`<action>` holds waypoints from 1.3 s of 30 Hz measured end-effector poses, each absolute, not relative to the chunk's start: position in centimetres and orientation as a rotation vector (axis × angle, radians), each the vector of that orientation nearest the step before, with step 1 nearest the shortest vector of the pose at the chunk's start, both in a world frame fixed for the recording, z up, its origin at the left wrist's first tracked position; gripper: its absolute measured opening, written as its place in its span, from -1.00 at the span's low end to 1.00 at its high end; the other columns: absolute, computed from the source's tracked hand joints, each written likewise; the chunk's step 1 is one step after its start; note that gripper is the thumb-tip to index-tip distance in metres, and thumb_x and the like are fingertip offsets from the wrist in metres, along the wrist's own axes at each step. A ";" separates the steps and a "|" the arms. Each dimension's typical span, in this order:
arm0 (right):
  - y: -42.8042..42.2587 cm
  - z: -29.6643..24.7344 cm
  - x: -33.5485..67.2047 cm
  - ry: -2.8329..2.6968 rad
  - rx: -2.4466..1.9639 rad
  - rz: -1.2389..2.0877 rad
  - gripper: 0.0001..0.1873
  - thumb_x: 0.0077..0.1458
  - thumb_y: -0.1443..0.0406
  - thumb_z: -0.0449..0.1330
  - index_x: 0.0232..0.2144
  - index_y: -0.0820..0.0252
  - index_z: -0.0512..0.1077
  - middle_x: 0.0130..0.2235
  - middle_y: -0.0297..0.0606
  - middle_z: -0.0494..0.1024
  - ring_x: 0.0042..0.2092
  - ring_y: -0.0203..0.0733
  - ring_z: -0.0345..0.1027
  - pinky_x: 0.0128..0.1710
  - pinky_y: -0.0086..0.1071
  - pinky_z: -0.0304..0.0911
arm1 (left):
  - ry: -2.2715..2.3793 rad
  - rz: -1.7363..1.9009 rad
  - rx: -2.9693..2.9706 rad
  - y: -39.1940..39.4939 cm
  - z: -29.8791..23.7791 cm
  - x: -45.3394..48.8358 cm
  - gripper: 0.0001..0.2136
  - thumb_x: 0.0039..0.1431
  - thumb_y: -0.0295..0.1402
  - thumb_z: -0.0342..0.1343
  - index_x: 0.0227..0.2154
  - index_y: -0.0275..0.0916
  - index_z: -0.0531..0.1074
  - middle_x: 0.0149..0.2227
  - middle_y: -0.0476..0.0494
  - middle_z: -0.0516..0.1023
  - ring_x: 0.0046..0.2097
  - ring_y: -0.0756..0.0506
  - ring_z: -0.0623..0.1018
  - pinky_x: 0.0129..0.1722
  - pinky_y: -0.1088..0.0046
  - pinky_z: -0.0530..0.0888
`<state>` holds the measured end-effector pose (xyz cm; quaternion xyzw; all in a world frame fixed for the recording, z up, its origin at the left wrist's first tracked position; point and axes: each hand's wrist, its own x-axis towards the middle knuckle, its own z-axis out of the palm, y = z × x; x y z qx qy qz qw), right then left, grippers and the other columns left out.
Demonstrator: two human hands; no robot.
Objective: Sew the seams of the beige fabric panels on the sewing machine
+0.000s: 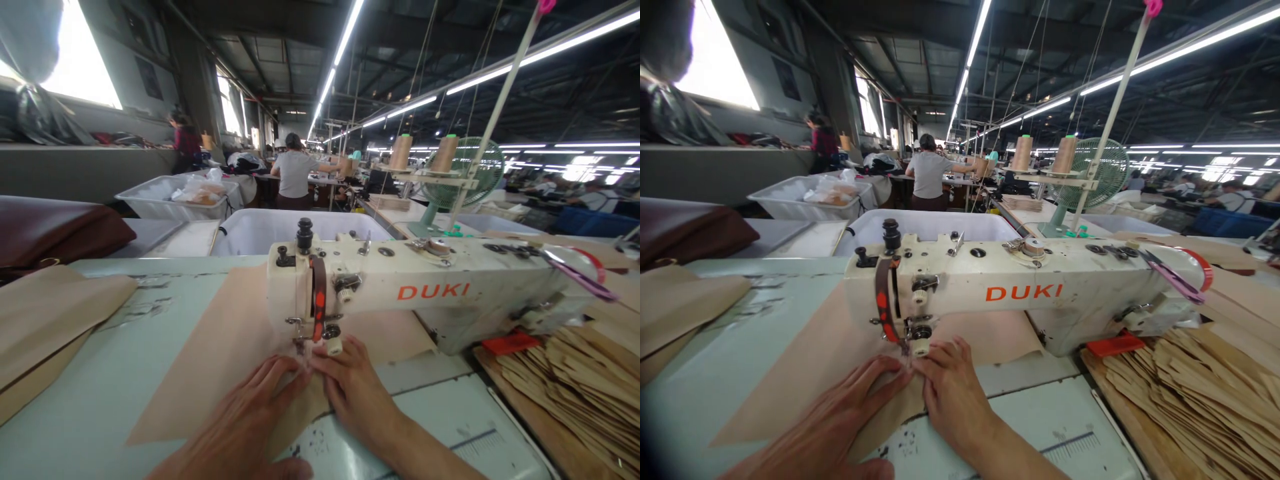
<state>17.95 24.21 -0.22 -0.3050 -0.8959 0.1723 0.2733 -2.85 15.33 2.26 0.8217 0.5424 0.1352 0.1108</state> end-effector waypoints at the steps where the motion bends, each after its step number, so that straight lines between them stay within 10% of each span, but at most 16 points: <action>1: 24.2 -0.3 17.9 -2.420 -0.829 0.449 -0.49 0.18 0.49 0.09 0.08 -0.13 0.43 -0.06 -0.32 0.56 0.15 -0.18 0.27 0.31 -0.07 -0.16 | 1.586 0.416 2.416 15.4 2.0 -3.0 -0.28 0.10 0.14 0.19 0.25 -0.08 0.23 0.24 -0.25 0.28 0.23 -0.36 0.33 0.13 0.07 0.43; 33: 24.7 -1.7 18.0 -2.518 -0.872 0.314 -0.48 0.26 0.48 -0.02 0.20 0.05 0.31 0.12 -0.21 0.47 0.25 -0.09 0.19 0.30 -0.02 -0.09 | 1.560 0.550 2.496 17.3 -0.1 -4.1 -0.15 0.07 0.17 0.21 0.35 0.01 0.04 0.32 -0.22 0.13 0.29 -0.39 0.21 0.22 0.00 0.32; 39: 28.2 2.4 17.2 -2.655 -0.894 0.336 -0.73 0.27 0.40 0.02 -0.15 0.21 0.52 -0.06 -0.13 0.57 -0.01 -0.08 0.41 0.03 -0.21 0.26 | 1.490 0.515 2.550 17.8 0.8 -4.4 -0.22 0.16 0.13 0.15 0.35 -0.04 0.05 0.26 -0.22 0.22 0.24 -0.32 0.31 0.19 0.08 0.38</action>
